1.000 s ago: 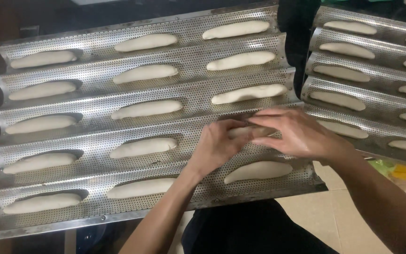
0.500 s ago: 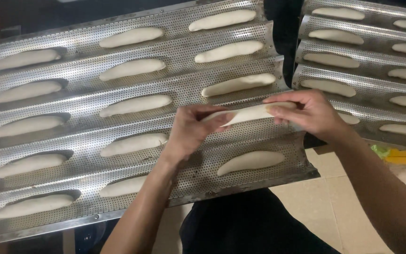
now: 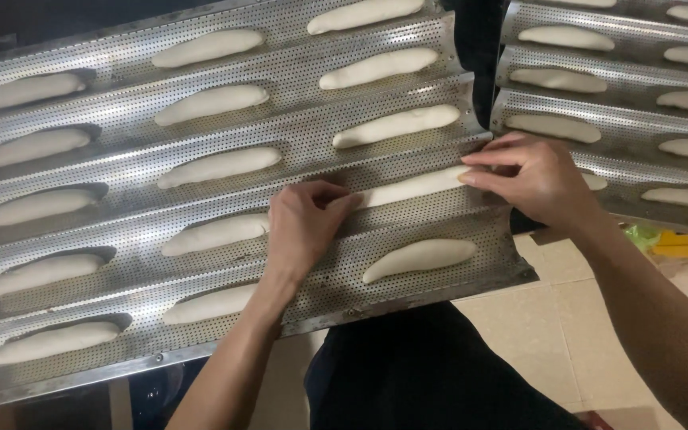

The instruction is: Transferring and arranging small pieces of dough from flat surfaces into grooved baking trays

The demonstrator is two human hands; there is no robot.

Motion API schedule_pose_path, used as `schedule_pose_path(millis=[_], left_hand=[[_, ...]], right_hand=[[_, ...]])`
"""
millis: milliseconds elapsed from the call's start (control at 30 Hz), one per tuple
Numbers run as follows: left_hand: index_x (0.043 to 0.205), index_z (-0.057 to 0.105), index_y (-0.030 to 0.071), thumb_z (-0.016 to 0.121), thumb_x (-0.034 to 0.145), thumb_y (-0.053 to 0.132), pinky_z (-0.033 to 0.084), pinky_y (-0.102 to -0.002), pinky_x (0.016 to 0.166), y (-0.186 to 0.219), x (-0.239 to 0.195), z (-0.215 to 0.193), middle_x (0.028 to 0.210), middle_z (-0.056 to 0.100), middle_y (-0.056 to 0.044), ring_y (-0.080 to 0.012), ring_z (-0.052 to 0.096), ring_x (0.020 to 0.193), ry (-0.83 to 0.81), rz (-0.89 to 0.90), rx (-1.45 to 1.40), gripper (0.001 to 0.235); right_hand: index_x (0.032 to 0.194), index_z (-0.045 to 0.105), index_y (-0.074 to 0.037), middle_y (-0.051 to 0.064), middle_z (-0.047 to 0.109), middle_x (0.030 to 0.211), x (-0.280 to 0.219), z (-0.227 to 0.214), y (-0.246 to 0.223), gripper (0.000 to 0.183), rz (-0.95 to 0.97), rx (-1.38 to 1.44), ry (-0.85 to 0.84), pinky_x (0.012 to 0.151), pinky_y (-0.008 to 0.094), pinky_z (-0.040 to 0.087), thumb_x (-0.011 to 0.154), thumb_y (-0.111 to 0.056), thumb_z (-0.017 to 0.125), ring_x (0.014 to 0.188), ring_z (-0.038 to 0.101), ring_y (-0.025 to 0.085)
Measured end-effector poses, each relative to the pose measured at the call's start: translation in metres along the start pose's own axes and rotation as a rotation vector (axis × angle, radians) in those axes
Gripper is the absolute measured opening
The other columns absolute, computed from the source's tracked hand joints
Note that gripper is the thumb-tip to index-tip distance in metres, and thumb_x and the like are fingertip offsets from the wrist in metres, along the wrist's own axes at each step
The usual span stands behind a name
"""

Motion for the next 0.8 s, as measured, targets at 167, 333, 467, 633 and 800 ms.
schedule_pose_path(millis=[167, 333, 467, 633, 800], left_hand=[[0.102, 0.081, 0.008, 0.082, 0.088, 0.032, 0.054, -0.026, 0.043, -0.015, 0.003, 0.013, 0.099, 0.08, -0.009, -0.0142, 0.067, 0.053, 0.144, 0.197, 0.232, 0.027], [0.108, 0.076, 0.004, 0.077, 0.092, 0.031, 0.065, -0.024, 0.048, 0.004, -0.02, -0.007, 0.091, 0.082, -0.012, -0.0168, 0.077, 0.061, 0.069, 0.171, 0.051, 0.032], [0.107, 0.076, 0.0, 0.07, 0.097, 0.021, 0.061, -0.022, 0.039, 0.018, -0.046, -0.012, 0.084, 0.082, -0.014, -0.0152, 0.076, 0.053, -0.002, 0.303, -0.055, 0.024], [0.102, 0.083, 0.015, 0.07, 0.09, 0.036, 0.053, -0.024, 0.056, 0.025, -0.075, -0.003, 0.082, 0.084, -0.002, -0.0037, 0.072, 0.066, -0.112, 0.095, -0.08, 0.028], [0.098, 0.082, 0.013, 0.052, 0.098, 0.045, 0.054, -0.04, 0.065, 0.039, -0.081, 0.012, 0.081, 0.08, -0.01, -0.022, 0.076, 0.073, -0.239, 0.089, -0.128, 0.044]], right_hand=[[0.112, 0.079, -0.01, 0.012, 0.077, 0.111, -0.005, -0.001, 0.001, 0.03, 0.038, 0.004, -0.027, 0.084, 0.031, 0.055, 0.085, -0.023, 0.079, 0.098, 0.072, 0.021], [0.119, 0.075, -0.013, 0.009, 0.077, 0.11, -0.015, -0.006, -0.035, 0.028, 0.165, -0.076, -0.078, 0.031, 0.021, 0.036, 0.095, -0.025, 0.069, 0.039, 0.043, 0.009], [0.111, 0.076, -0.011, 0.016, 0.077, 0.114, -0.028, 0.027, -0.052, 0.025, -0.217, -0.097, -0.185, 0.093, 0.037, 0.063, 0.093, -0.027, 0.07, 0.105, 0.074, 0.027], [0.108, 0.07, -0.008, 0.006, 0.062, 0.096, -0.039, 0.087, -0.063, 0.022, -0.552, -0.273, -0.37, 0.077, 0.044, 0.053, 0.096, -0.026, 0.064, 0.088, 0.06, 0.028], [0.09, 0.075, -0.011, 0.003, 0.065, 0.087, -0.037, 0.059, -0.075, 0.018, -0.29, -0.133, -0.448, 0.066, 0.042, 0.054, 0.087, -0.028, 0.074, 0.077, 0.065, 0.025]])
Point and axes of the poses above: each hand's wrist, its own x-axis towards the middle knuckle, its own z-axis out of the palm, y = z × x, the point moved 1 cm from there along x, towards the middle knuckle
